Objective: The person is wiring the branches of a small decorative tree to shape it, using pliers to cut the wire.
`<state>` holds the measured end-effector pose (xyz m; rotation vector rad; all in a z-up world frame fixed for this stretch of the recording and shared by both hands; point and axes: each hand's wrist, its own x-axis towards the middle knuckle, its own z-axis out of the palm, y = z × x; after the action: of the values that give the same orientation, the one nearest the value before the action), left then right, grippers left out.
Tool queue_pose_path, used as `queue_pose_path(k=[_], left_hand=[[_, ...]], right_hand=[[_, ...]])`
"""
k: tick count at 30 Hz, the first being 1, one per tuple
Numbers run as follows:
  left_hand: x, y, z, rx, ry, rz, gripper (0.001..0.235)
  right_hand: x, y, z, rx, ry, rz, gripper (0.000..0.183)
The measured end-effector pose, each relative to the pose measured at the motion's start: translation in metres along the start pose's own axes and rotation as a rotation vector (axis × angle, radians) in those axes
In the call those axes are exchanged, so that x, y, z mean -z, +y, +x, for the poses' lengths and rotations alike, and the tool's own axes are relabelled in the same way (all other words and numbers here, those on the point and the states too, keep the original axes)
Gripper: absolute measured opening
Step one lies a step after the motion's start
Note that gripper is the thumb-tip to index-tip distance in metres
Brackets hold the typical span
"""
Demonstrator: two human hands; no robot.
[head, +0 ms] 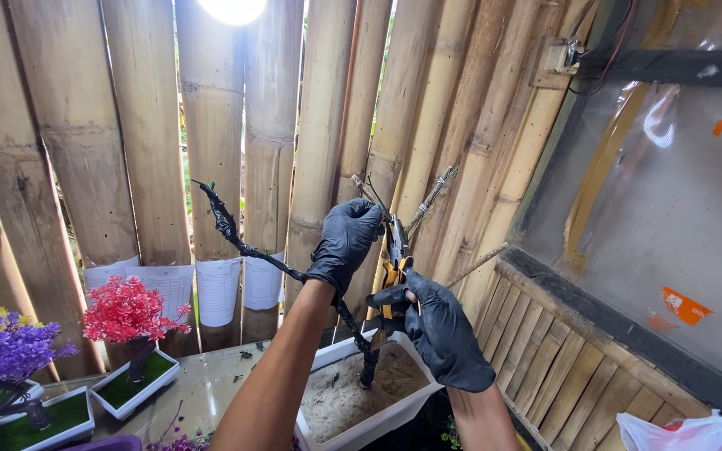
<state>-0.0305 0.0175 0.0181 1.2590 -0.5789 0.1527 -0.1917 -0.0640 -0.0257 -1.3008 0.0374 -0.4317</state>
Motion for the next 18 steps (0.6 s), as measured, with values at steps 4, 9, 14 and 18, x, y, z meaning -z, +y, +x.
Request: queue_pose_path(k=[4,9,14,18], left_hand=[[0.0,-0.005,0.003,-0.014,-0.014,-0.032,0.024],[0.0,0.001,0.001,0.034,-0.004,0.034,0.023],[-0.003,-0.007,0.005,0.007,0.005,-0.048,0.023],[-0.002,0.006,-0.001,0.039,0.023,-0.01,0.022]], right_hand=[[-0.003,-0.004,-0.011,0.042,-0.082,-0.007,0.035],[-0.017,-0.005,-0.015,0.044,0.035,-0.29,0.054],[-0.009,0.034,0.003,0.188,0.227,-0.62,0.049],[-0.015,0.04,0.006,0.276,0.259,-0.718,0.043]])
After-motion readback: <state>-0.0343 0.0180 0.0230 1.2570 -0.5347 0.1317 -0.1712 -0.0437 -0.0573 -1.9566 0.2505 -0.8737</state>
